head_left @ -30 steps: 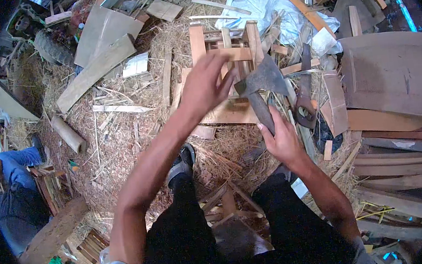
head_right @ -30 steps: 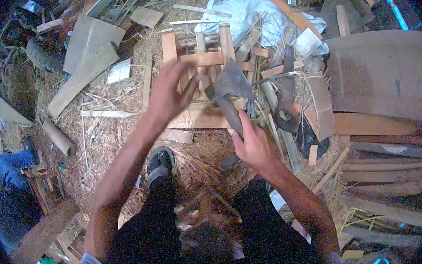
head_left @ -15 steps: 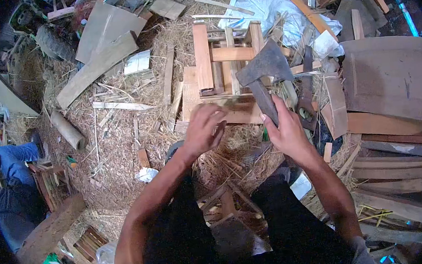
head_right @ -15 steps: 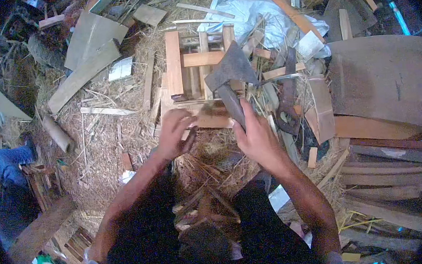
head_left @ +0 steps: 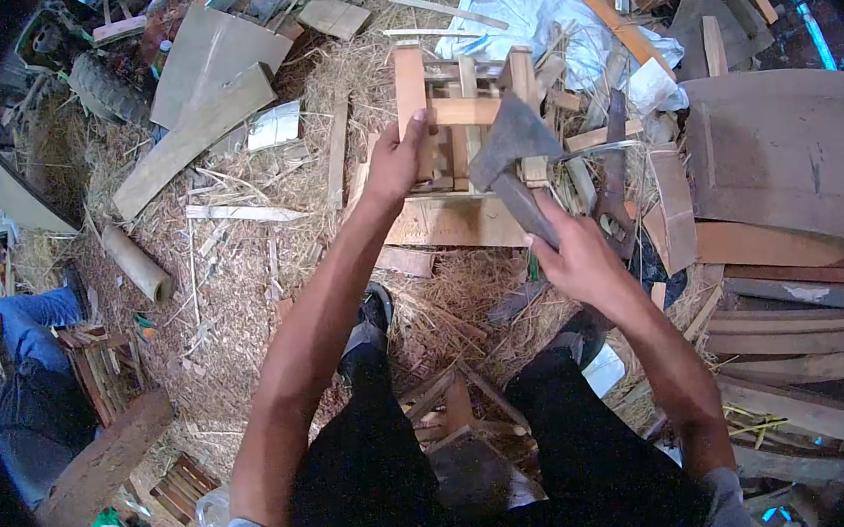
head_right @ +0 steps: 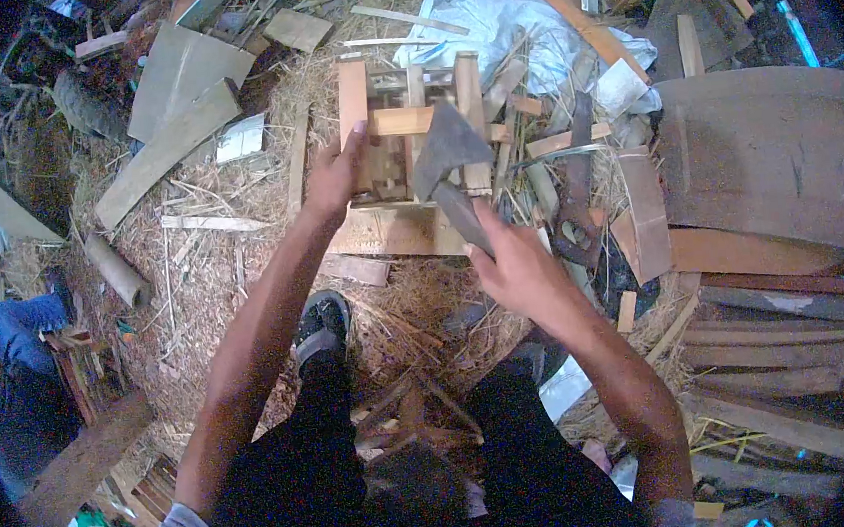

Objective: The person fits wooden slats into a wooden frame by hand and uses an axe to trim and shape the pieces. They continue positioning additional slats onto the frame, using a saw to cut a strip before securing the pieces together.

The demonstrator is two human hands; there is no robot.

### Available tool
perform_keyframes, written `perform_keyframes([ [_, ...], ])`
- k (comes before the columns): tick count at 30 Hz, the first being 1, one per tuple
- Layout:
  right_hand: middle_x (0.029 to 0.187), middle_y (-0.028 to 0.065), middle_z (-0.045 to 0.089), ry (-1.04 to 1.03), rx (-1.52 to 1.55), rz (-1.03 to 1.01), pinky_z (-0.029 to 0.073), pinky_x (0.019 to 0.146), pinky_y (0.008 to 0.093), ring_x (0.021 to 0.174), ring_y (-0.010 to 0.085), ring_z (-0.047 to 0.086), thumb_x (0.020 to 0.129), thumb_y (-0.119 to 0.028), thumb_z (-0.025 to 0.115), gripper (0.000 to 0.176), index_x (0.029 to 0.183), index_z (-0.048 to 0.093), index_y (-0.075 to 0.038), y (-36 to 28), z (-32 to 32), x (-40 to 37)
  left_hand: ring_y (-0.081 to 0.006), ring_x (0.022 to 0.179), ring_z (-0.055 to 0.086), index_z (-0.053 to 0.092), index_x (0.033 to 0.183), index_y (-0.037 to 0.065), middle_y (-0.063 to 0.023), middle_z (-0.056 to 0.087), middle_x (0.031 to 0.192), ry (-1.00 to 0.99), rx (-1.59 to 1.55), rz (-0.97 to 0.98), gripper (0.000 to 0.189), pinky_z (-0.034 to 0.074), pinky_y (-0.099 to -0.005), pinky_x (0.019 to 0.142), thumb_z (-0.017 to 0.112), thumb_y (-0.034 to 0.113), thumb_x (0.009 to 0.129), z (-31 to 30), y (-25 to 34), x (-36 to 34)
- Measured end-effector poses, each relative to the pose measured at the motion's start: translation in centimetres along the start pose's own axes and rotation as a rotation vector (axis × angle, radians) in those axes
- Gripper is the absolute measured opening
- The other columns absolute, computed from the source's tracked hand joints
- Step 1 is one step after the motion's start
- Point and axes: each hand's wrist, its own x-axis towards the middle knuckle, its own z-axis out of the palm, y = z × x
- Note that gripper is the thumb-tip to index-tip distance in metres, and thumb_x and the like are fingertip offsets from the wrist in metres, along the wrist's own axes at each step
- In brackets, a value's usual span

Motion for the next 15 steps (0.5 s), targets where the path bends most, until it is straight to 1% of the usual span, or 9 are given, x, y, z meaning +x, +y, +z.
perform_keyframes([
  [1,0.090,0.0341,0.063,0.023,0.016,0.016,0.051,0.074,0.0510,0.087,0.0501,0.063,0.089,-0.012,0.060,0.058,0.139,0.036,0.005,-0.3,-0.4,0.0,-0.0127,0.078,0.060,0.065,0.106,-0.002,-0.0088,0.067,0.093,0.028,-0.006,0.006,0.050,0.051,-0.0281,0.070,0.055,0.047,0.097,0.1,-0.1,0.1],
  [2,0.089,0.0341,0.063,0.045,0.032,0.034,0.051,0.073,0.0511,0.087,0.0505,0.063,0.089,-0.012,0.060,0.058,0.139,0.036,0.004,-0.7,-0.7,0.1,-0.0123,0.076,0.060,0.066,0.105,-0.001,-0.0082,0.067,0.091,0.005,0.005,-0.002,0.050,0.050,-0.0279,0.068,0.055,0.047,0.097,0.0,-0.2,0.4],
  [3,0.088,0.0346,0.063,0.096,0.106,-0.006,0.051,0.074,0.0520,0.086,0.0512,0.063,0.089,-0.013,0.060,0.058,0.140,0.036,0.003,-1.2,-0.9,0.5,-0.0119,0.073,0.059,0.066,0.104,-0.001,-0.0076,0.067,0.089,-0.014,0.013,-0.010,0.050,0.049,-0.0278,0.066,0.055,0.047,0.097,-0.3,-0.6,0.8],
  [6,0.087,0.0342,0.063,0.108,0.078,0.056,0.051,0.072,0.0521,0.085,0.0504,0.063,0.089,-0.012,0.060,0.056,0.138,0.038,0.002,-0.9,0.1,-0.5,-0.0109,0.067,0.056,0.066,0.100,-0.001,-0.0057,0.065,0.082,-0.024,0.021,-0.018,0.049,0.048,-0.0274,0.061,0.055,0.047,0.097,-0.4,-1.4,1.4],
  [7,0.099,0.0335,0.064,0.009,-0.024,0.087,0.053,0.079,0.0430,0.095,0.0446,0.066,0.089,-0.011,0.060,0.057,0.140,0.038,0.003,-0.8,0.3,-0.7,-0.0107,0.065,0.055,0.066,0.099,0.000,-0.0050,0.065,0.080,-0.019,0.024,-0.020,0.049,0.047,-0.0274,0.060,0.055,0.047,0.097,-0.4,-1.4,1.5],
  [10,0.099,0.0337,0.064,-0.039,0.044,0.090,0.053,0.079,0.0427,0.096,0.0448,0.065,0.089,-0.011,0.061,0.057,0.139,0.038,0.003,-0.9,-0.4,-0.7,-0.0104,0.063,0.056,0.067,0.099,0.000,-0.0045,0.064,0.075,0.000,0.024,0.007,0.049,0.047,-0.0268,0.059,0.055,0.047,0.097,0.0,-1.1,0.8],
  [13,0.103,0.0344,0.062,0.132,0.154,0.082,0.051,0.083,0.0457,0.101,0.0459,0.063,0.089,-0.011,0.061,0.055,0.138,0.040,0.002,-1.7,0.4,-0.9,-0.0100,0.064,0.057,0.067,0.099,-0.001,-0.0052,0.064,0.074,0.056,-0.005,-0.016,0.049,0.047,-0.0264,0.058,0.056,0.047,0.097,0.5,-1.0,0.8],
  [14,0.105,0.0342,0.062,0.184,0.195,0.088,0.051,0.084,0.0462,0.102,0.0462,0.062,0.089,-0.011,0.061,0.054,0.138,0.040,0.002,-1.8,0.6,-1.0,-0.0101,0.065,0.057,0.067,0.099,-0.001,-0.0056,0.065,0.075,0.037,-0.016,-0.021,0.050,0.048,-0.0264,0.059,0.056,0.047,0.096,0.4,-1.0,0.6],
  [15,0.105,0.0341,0.062,0.093,0.122,0.123,0.051,0.084,0.0463,0.102,0.0464,0.062,0.090,-0.011,0.060,0.054,0.138,0.040,0.002,-1.6,0.5,-1.0,-0.0101,0.066,0.058,0.067,0.100,-0.001,-0.0060,0.065,0.077,0.015,-0.024,-0.021,0.050,0.048,-0.0265,0.059,0.056,0.047,0.096,0.3,-1.0,0.6],
])
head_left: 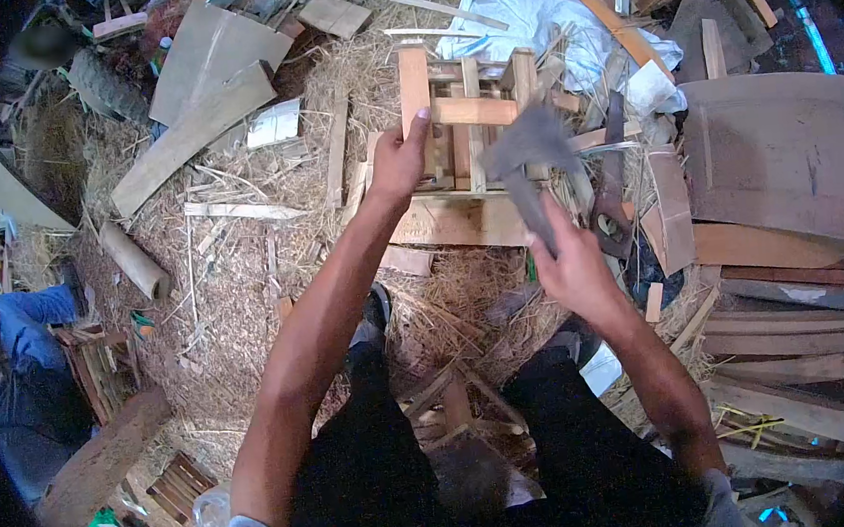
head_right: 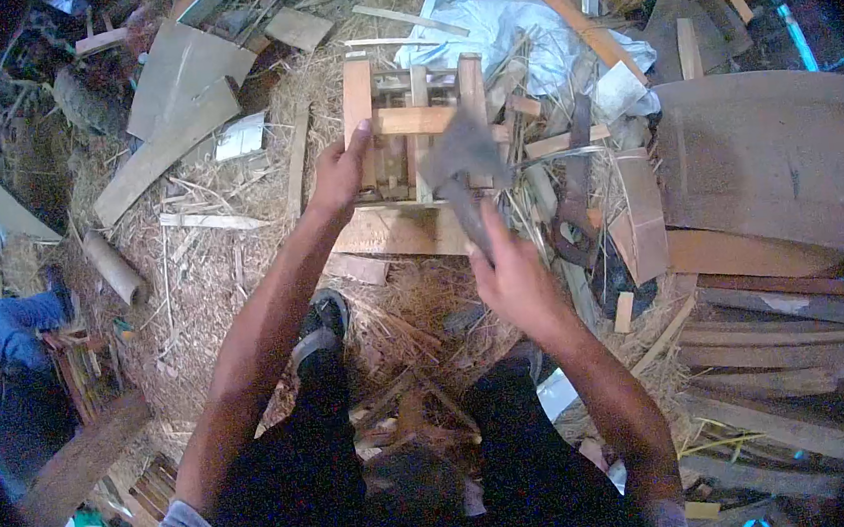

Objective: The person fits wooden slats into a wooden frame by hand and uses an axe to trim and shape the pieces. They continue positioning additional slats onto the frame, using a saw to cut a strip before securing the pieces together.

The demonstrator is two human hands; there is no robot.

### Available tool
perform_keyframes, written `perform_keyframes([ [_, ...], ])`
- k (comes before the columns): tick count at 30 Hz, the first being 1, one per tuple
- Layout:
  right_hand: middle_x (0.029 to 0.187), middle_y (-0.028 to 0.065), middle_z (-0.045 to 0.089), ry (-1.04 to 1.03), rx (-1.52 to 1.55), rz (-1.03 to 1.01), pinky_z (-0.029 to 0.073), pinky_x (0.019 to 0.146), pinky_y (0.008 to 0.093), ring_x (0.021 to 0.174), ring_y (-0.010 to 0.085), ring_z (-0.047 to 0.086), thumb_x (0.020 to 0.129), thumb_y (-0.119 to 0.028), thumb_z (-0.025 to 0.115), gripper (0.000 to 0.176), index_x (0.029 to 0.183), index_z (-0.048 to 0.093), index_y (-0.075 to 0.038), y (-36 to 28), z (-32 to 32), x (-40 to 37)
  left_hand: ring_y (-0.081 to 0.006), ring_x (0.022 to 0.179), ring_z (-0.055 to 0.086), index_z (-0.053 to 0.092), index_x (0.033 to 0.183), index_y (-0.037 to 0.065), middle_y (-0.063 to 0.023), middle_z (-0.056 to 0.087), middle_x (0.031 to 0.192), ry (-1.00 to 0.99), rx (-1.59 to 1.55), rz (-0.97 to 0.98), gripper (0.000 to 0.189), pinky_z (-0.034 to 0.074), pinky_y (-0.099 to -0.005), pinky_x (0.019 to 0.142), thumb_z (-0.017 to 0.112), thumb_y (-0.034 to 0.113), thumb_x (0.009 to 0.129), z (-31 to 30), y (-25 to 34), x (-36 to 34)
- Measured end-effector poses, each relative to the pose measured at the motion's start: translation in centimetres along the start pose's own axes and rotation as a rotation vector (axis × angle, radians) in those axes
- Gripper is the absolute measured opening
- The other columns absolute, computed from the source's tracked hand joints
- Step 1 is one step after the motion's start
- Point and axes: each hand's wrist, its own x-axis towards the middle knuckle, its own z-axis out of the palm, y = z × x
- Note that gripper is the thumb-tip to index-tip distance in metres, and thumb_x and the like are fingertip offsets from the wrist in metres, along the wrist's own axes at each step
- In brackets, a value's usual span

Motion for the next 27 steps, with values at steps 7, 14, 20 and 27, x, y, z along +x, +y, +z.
perform_keyframes([
  [7,0.104,0.0367,0.061,-0.020,-0.051,-0.020,0.050,0.086,0.0468,0.103,0.0489,0.060,0.090,-0.011,0.059,0.053,0.138,0.040,0.002,0.2,-0.4,-0.3,-0.0114,0.069,0.059,0.066,0.102,-0.003,-0.0070,0.067,0.082,0.023,0.011,0.033,0.052,0.049,-0.0275,0.062,0.056,0.048,0.096,0.0,-0.9,0.3],
  [14,0.105,0.0362,0.061,0.037,-0.021,-0.011,0.051,0.085,0.0463,0.101,0.0475,0.062,0.089,-0.010,0.060,0.056,0.138,0.039,0.006,1.0,-0.4,-0.5,-0.0127,0.071,0.059,0.068,0.099,-0.001,-0.0077,0.067,0.085,0.009,0.017,0.032,0.050,0.050,-0.0282,0.066,0.057,0.047,0.096,0.0,-1.1,0.4],
  [20,0.104,0.0361,0.061,-0.107,-0.168,0.043,0.050,0.085,0.0478,0.101,0.0479,0.061,0.089,-0.011,0.059,0.056,0.139,0.039,0.004,1.7,-0.2,-0.6,-0.0133,0.071,0.060,0.067,0.102,-0.002,-0.0081,0.067,0.085,-0.010,-0.010,0.047,0.050,0.050,-0.0275,0.066,0.057,0.046,0.096,0.0,-1.4,0.3],
  [27,0.097,0.0353,0.062,-0.108,-0.119,-0.055,0.050,0.079,0.0484,0.093,0.0484,0.062,0.090,-0.012,0.058,0.057,0.141,0.037,0.003,1.2,-0.3,-0.6,-0.0128,0.073,0.060,0.065,0.107,-0.004,-0.0074,0.067,0.086,-0.002,-0.013,0.031,0.051,0.050,-0.0271,0.068,0.058,0.046,0.096,0.1,-0.9,0.0],
])
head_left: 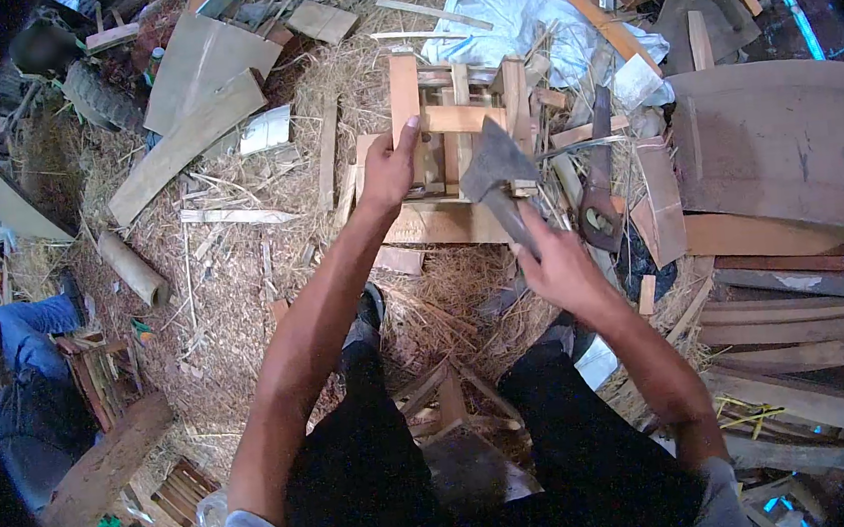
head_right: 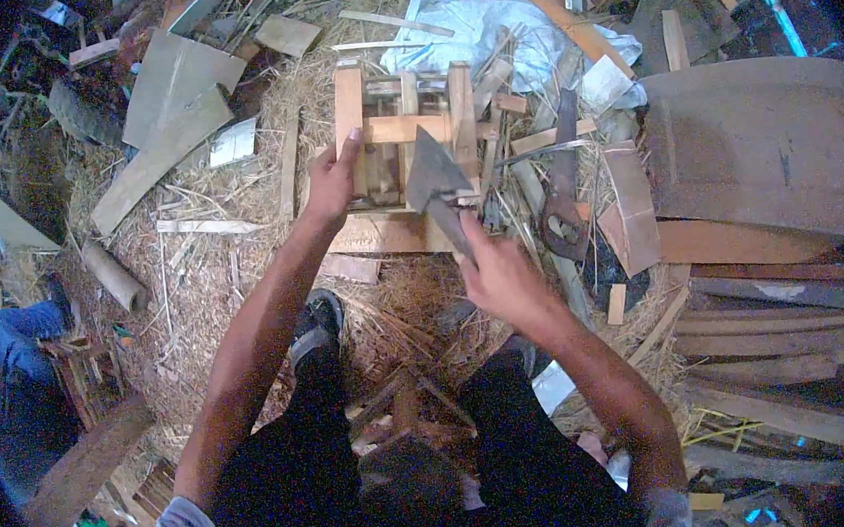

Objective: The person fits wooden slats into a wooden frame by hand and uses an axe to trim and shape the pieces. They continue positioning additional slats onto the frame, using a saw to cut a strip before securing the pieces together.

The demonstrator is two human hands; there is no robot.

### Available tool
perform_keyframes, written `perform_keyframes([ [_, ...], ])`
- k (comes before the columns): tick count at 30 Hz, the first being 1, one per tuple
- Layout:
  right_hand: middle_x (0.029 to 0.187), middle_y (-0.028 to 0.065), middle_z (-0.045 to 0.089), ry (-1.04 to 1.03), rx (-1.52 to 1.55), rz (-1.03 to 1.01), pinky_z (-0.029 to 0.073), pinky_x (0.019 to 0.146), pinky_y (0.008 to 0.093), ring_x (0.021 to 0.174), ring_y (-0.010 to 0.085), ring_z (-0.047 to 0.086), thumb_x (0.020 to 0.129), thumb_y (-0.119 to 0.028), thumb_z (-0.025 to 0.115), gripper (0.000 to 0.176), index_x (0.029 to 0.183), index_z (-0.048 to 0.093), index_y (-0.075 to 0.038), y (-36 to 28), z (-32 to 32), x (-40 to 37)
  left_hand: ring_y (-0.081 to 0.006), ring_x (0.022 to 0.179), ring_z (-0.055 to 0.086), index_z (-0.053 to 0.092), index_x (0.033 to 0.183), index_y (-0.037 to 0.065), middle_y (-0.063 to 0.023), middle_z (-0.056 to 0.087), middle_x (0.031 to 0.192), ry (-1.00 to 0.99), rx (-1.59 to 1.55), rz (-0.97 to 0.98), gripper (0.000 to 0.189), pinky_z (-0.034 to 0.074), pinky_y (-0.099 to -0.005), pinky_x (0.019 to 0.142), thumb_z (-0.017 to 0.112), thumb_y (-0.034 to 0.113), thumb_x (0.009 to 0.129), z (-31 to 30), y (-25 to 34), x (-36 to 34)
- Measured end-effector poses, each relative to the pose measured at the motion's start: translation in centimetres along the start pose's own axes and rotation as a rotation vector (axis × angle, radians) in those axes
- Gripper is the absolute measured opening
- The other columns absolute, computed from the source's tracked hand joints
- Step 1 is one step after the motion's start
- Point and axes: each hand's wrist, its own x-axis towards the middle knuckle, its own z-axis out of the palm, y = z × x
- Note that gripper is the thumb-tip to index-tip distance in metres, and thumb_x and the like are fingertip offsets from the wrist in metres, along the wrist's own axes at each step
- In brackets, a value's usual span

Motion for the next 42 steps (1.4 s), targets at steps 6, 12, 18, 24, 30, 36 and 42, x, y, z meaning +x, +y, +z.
perform_keyframes([
  [6,0.091,0.0348,0.063,0.149,0.090,0.015,0.052,0.074,0.0461,0.090,0.0484,0.063,0.089,-0.010,0.059,0.056,0.139,0.038,0.003,-1.0,-0.3,0.4,-0.0122,0.077,0.059,0.065,0.107,-0.004,-0.0077,0.067,0.086,0.015,0.056,0.002,0.054,0.049,-0.0281,0.070,0.059,0.048,0.095,-0.2,-0.3,-0.1],
  [12,0.096,0.0340,0.062,-0.007,-0.038,0.009,0.050,0.080,0.0486,0.094,0.0497,0.061,0.089,-0.009,0.059,0.059,0.144,0.036,-0.002,-1.2,-2.2,0.3,-0.0118,0.077,0.057,0.068,0.101,-0.002,-0.0063,0.066,0.085,0.029,-0.013,0.049,0.049,0.047,-0.0279,0.071,0.058,0.046,0.096,0.2,-0.4,0.3],
  [18,0.097,0.0337,0.063,0.002,0.004,0.049,0.050,0.080,0.0474,0.093,0.0493,0.062,0.090,-0.006,0.056,0.061,0.146,0.033,-0.002,-1.8,-1.0,-0.1,-0.0110,0.077,0.055,0.069,0.096,0.000,-0.0055,0.065,0.084,0.016,0.009,0.050,0.047,0.046,-0.0277,0.071,0.059,0.046,0.096,0.0,-1.0,0.5],
  [24,0.099,0.0330,0.063,0.098,-0.013,-0.022,0.050,0.081,0.0471,0.095,0.0482,0.062,0.090,-0.004,0.055,0.064,0.149,0.030,-0.007,-1.9,-0.1,0.0,-0.0103,0.076,0.055,0.068,0.096,-0.001,-0.0053,0.065,0.083,0.040,0.004,0.035,0.048,0.046,-0.0273,0.070,0.059,0.045,0.096,0.1,-0.5,-0.2],
  [30,0.096,0.0308,0.064,-0.045,-0.024,-0.005,0.050,0.078,0.0467,0.089,0.0487,0.062,0.090,-0.006,0.057,0.064,0.149,0.032,-0.012,-2.0,-0.8,0.0,-0.0102,0.071,0.055,0.067,0.097,-0.003,-0.0056,0.065,0.080,0.021,-0.002,0.067,0.049,0.046,-0.0267,0.065,0.060,0.045,0.095,0.3,-0.7,0.2],
  [36,0.103,0.0314,0.063,0.088,-0.044,-0.055,0.050,0.080,0.0456,0.094,0.0476,0.062,0.091,-0.005,0.057,0.062,0.148,0.033,-0.007,-1.4,0.4,-0.2,-0.0106,0.070,0.056,0.066,0.104,-0.005,-0.0065,0.065,0.082,0.033,0.041,0.011,0.052,0.046,-0.0256,0.063,0.061,0.046,0.094,-0.1,-1.1,0.7],
  [42,0.107,0.0315,0.063,0.154,0.082,-0.065,0.050,0.084,0.0429,0.099,0.0449,0.063,0.091,-0.003,0.057,0.062,0.148,0.032,-0.004,-2.6,-0.3,0.1,-0.0098,0.077,0.056,0.065,0.108,-0.006,-0.0064,0.067,0.087,0.007,-0.017,0.071,0.050,0.047,-0.0266,0.070,0.060,0.042,0.096,0.2,-0.5,0.1],
])
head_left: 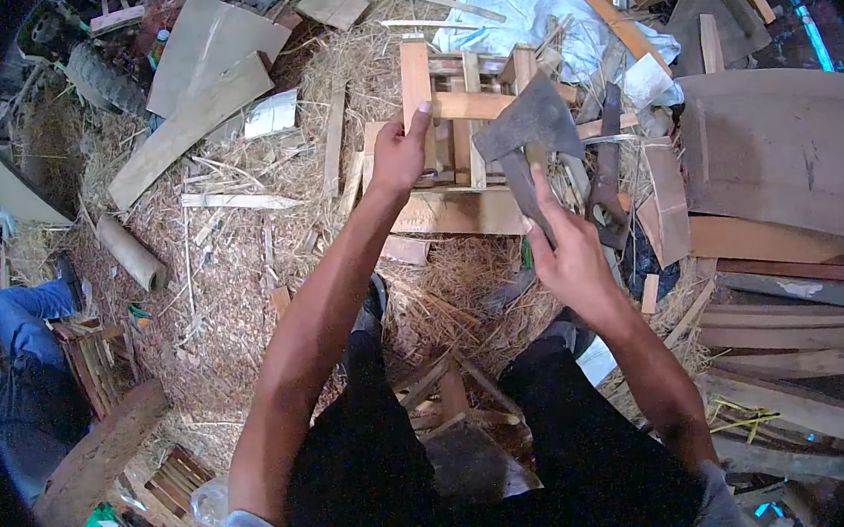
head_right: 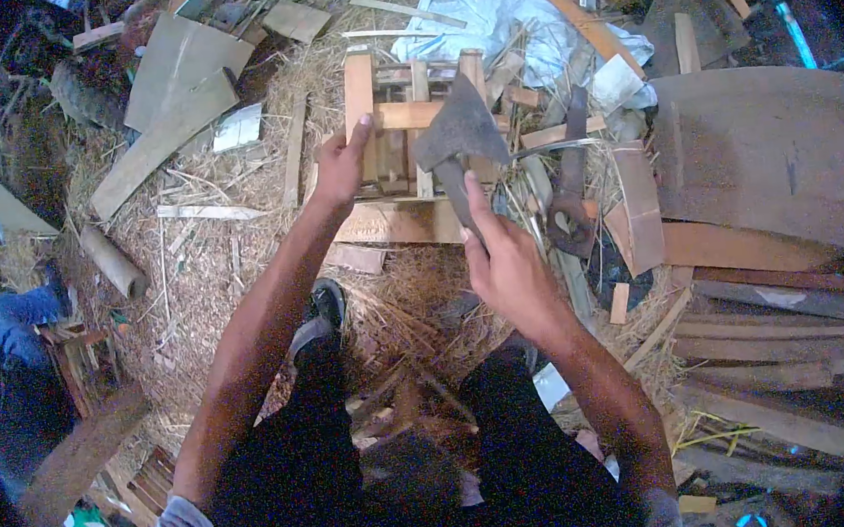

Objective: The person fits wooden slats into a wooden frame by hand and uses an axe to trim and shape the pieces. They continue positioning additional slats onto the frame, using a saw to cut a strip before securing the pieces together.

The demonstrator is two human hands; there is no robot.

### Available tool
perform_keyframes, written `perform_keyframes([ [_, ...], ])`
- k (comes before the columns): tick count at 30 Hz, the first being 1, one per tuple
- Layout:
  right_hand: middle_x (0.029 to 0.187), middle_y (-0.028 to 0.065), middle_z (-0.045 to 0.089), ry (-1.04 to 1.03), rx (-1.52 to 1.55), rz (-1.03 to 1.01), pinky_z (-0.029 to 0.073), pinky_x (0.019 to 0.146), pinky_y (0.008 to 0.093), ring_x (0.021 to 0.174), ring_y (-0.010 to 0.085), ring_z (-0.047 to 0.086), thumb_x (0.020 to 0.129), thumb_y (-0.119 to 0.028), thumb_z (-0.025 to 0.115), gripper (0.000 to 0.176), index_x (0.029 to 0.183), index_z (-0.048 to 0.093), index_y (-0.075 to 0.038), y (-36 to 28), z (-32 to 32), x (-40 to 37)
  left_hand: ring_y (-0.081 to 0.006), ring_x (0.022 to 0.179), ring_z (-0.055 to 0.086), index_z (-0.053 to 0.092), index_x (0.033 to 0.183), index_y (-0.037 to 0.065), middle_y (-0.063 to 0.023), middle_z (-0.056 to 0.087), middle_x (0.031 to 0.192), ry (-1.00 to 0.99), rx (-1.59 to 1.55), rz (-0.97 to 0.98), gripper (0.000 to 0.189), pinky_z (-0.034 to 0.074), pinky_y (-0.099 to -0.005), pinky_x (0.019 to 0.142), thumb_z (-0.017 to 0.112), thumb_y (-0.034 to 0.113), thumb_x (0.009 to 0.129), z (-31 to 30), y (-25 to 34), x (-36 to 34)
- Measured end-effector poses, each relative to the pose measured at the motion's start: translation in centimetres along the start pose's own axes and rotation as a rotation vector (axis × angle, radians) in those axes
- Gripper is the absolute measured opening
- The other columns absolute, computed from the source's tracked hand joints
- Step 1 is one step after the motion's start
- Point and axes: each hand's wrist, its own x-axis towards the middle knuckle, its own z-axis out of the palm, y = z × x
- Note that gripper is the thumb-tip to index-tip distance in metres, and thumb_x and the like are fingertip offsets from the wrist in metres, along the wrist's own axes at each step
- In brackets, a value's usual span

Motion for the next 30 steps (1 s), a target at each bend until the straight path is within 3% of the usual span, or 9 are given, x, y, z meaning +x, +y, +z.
perform_keyframes([
  [3,0.105,0.0319,0.063,-0.037,-0.084,-0.001,0.050,0.084,0.0428,0.098,0.0441,0.064,0.091,-0.004,0.056,0.060,0.147,0.034,-0.003,0.7,0.6,-0.4,-0.0160,0.090,0.058,0.063,0.113,-0.005,-0.0124,0.065,0.102,-0.008,0.066,-0.047,0.052,0.046,-0.0301,0.084,0.053,0.044,0.099,0.0,0.7,-0.3],
  [6,0.100,0.0315,0.063,-0.093,-0.078,0.061,0.051,0.081,0.0433,0.094,0.0445,0.065,0.091,-0.007,0.057,0.058,0.146,0.037,-0.004,1.3,1.2,-0.9,-0.0243,0.108,0.055,0.057,0.121,-0.005,-0.0186,0.059,0.117,0.216,-0.172,0.046,0.055,0.041,-0.0349,0.097,0.045,0.045,0.101,-2.2,-2.9,-0.5],
  [7,0.099,0.0315,0.063,-0.076,-0.062,0.049,0.051,0.080,0.0434,0.093,0.0447,0.065,0.091,-0.007,0.057,0.059,0.146,0.036,-0.004,1.5,1.5,-1.2,-0.0295,0.123,0.047,0.052,0.124,-0.005,-0.0217,0.052,0.126,0.180,0.001,0.185,0.056,0.034,-0.0389,0.107,0.036,0.044,0.103,-3.5,-3.0,-2.5],
  [10,0.099,0.0319,0.064,-0.032,-0.029,0.030,0.051,0.080,0.0434,0.093,0.0443,0.065,0.091,-0.008,0.057,0.060,0.146,0.036,-0.004,2.2,1.7,-1.5,-0.0304,0.123,0.048,0.045,0.130,-0.003,-0.0177,0.050,0.129,0.197,0.263,0.367,0.044,0.033,-0.0417,0.110,0.055,0.025,0.098,-5.4,-4.5,-8.0],
  [17,0.108,0.0311,0.063,0.068,0.036,0.031,0.051,0.085,0.0433,0.098,0.0446,0.065,0.092,-0.013,0.058,0.059,0.145,0.036,-0.001,2.2,2.7,-3.0,-0.0292,0.131,0.044,0.030,0.144,0.000,-0.0201,0.042,0.142,-0.166,0.721,0.349,0.093,0.037,-0.0406,0.110,0.086,0.021,0.073,-7.0,-3.4,-7.0],
  [19,0.112,0.0304,0.062,0.186,0.010,-0.099,0.051,0.085,0.0446,0.099,0.0441,0.064,0.091,-0.016,0.061,0.057,0.142,0.040,-0.001,3.0,3.7,-3.8,-0.0285,0.130,0.045,0.028,0.145,0.000,-0.0187,0.041,0.144,-0.237,0.426,0.222,0.096,0.039,-0.0394,0.108,0.086,0.019,0.071,-5.0,-2.8,-6.4],
  [21,0.110,0.0300,0.063,0.083,-0.086,-0.100,0.052,0.083,0.0455,0.098,0.0436,0.065,0.090,-0.016,0.063,0.053,0.137,0.044,0.002,5.7,4.3,-5.7,-0.0278,0.130,0.046,0.023,0.147,-0.001,-0.0158,0.039,0.146,-0.298,0.154,0.186,0.101,0.045,-0.0388,0.105,0.087,0.015,0.070,-4.6,-4.9,-4.5],
  [27,0.100,0.0283,0.065,-0.060,-0.155,-0.137,0.054,0.075,0.0473,0.086,0.0442,0.066,0.088,-0.016,0.067,0.040,0.118,0.054,0.007,6.7,4.4,-7.3,-0.0247,0.135,0.039,0.048,0.134,-0.003,-0.0156,0.040,0.146,-0.337,0.136,0.214,0.066,0.033,-0.0382,0.112,0.080,0.017,0.079,-4.8,-4.4,-2.8],
  [30,0.100,0.0275,0.065,-0.025,-0.154,-0.171,0.055,0.075,0.0469,0.085,0.0437,0.066,0.087,-0.016,0.068,0.038,0.115,0.057,0.008,6.7,4.9,-7.3,-0.0278,0.129,0.042,0.056,0.127,-0.002,-0.0163,0.036,0.140,-0.195,0.323,0.408,0.054,0.045,-0.0377,0.103,0.076,0.023,0.083,-4.2,-4.6,-1.6],
])
